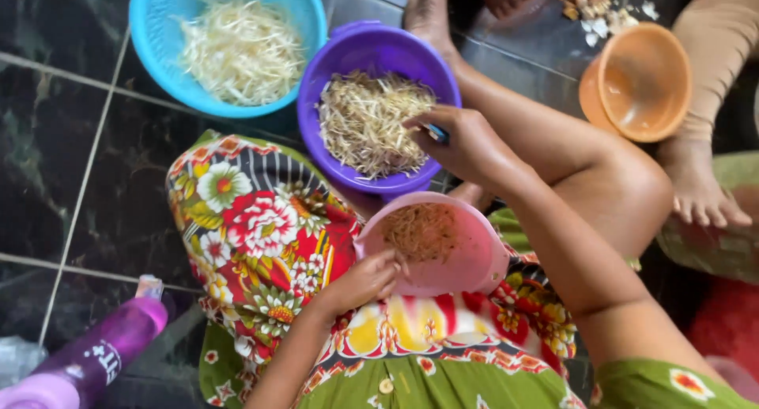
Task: A person sits on the floor and manually trims the ends off bean sprouts, moving them from one bowl to another.
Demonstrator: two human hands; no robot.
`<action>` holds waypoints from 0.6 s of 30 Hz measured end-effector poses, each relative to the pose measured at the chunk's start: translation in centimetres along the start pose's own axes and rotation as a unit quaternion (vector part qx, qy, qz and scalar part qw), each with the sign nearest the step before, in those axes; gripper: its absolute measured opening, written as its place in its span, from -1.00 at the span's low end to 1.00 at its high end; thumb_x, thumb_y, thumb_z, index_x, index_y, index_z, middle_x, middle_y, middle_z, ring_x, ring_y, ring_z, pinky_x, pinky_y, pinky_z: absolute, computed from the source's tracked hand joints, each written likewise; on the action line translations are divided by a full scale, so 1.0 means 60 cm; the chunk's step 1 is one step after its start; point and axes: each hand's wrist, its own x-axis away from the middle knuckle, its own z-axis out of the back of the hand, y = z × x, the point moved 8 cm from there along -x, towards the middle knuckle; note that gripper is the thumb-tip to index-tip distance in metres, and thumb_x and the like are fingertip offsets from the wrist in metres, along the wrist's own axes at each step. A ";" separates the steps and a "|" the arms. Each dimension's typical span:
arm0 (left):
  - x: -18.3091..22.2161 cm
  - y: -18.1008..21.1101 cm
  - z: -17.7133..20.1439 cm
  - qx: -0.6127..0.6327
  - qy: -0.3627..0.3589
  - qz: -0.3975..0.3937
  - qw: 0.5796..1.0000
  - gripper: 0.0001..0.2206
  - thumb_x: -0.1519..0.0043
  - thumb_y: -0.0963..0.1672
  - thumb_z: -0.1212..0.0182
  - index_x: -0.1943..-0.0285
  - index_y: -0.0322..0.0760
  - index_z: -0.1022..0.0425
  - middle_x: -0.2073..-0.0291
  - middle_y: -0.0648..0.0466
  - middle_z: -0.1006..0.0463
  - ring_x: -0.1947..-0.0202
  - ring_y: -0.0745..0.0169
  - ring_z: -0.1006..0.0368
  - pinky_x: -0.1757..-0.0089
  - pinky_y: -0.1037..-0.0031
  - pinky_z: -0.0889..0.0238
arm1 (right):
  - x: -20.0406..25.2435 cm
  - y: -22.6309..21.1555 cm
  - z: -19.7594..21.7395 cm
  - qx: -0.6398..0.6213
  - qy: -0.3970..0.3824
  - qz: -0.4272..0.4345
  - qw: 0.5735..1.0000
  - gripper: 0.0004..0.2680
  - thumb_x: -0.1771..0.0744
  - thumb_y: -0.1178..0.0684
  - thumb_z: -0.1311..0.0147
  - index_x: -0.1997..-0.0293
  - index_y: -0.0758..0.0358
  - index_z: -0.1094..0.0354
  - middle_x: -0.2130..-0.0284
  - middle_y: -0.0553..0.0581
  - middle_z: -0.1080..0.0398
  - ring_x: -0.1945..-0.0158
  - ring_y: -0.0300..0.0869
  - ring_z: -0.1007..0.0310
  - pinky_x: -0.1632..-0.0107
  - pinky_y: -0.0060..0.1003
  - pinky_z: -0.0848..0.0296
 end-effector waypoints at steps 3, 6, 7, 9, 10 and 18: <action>0.008 -0.013 0.006 0.007 -0.007 -0.007 1.000 -0.83 -0.39 -0.17 0.15 -0.02 -0.33 -0.35 0.75 0.24 -0.18 0.72 0.55 -0.15 0.55 0.73 -0.12 | 0.012 -0.021 0.016 0.054 0.016 0.014 0.998 -0.86 -0.37 0.03 -0.13 0.04 0.17 -0.50 0.26 0.26 -0.51 0.11 0.24 -0.54 0.12 0.06 -0.52; 0.002 -0.003 0.009 0.040 -0.012 -0.013 0.999 -0.84 -0.38 -0.18 0.13 -0.02 -0.33 -0.34 0.74 0.21 -0.18 0.69 0.48 -0.20 0.48 0.61 -0.30 | 0.038 -0.084 0.052 -0.057 0.017 0.066 0.996 -0.94 -0.32 0.18 -0.14 0.16 0.22 -0.43 0.35 0.27 -0.49 0.17 0.28 -0.55 0.12 0.06 -0.51; 0.004 0.004 0.009 0.040 -0.004 0.000 0.999 -0.82 -0.37 -0.20 0.14 -0.03 -0.36 -0.36 0.76 0.20 -0.12 0.71 0.43 -0.15 0.48 0.56 -0.32 | 0.055 -0.099 0.052 -0.083 -0.004 0.072 0.994 -0.96 -0.33 0.15 -0.14 0.19 0.17 -0.44 0.35 0.22 -0.47 0.19 0.24 -0.55 0.13 0.03 -0.51; 0.013 0.020 0.002 0.039 -0.003 0.022 0.999 -0.80 -0.36 -0.22 0.16 -0.03 -0.39 -0.39 0.77 0.19 -0.06 0.74 0.38 -0.11 0.48 0.51 -0.34 | 0.092 -0.126 0.048 -0.112 -0.019 0.068 0.991 -0.98 -0.33 0.12 -0.14 0.22 0.11 -0.44 0.35 0.16 -0.45 0.21 0.20 -0.55 0.13 0.01 -0.51; 0.014 0.028 -0.004 0.014 -0.011 0.045 0.999 -0.80 -0.38 -0.10 0.11 0.00 -0.30 -0.36 0.73 0.22 -0.07 0.70 0.40 -0.07 0.49 0.51 -0.27 | 0.109 -0.139 0.033 -0.117 -0.059 0.068 0.989 -0.87 -0.26 0.19 -0.20 0.16 0.12 -0.49 0.23 0.11 -0.47 0.20 0.05 -0.56 0.13 -0.09 -0.50; 0.021 0.027 -0.012 0.099 0.021 0.098 0.990 -0.77 -0.42 -0.15 0.11 -0.17 -0.31 -0.37 0.67 0.27 -0.10 0.66 0.47 -0.04 0.47 0.58 -0.14 | 0.228 -0.097 -0.087 -0.096 -0.119 -0.005 0.988 -0.80 -0.26 0.14 -0.17 0.03 0.17 -0.40 0.24 0.06 -0.46 0.32 0.01 -0.54 0.29 -0.09 -0.47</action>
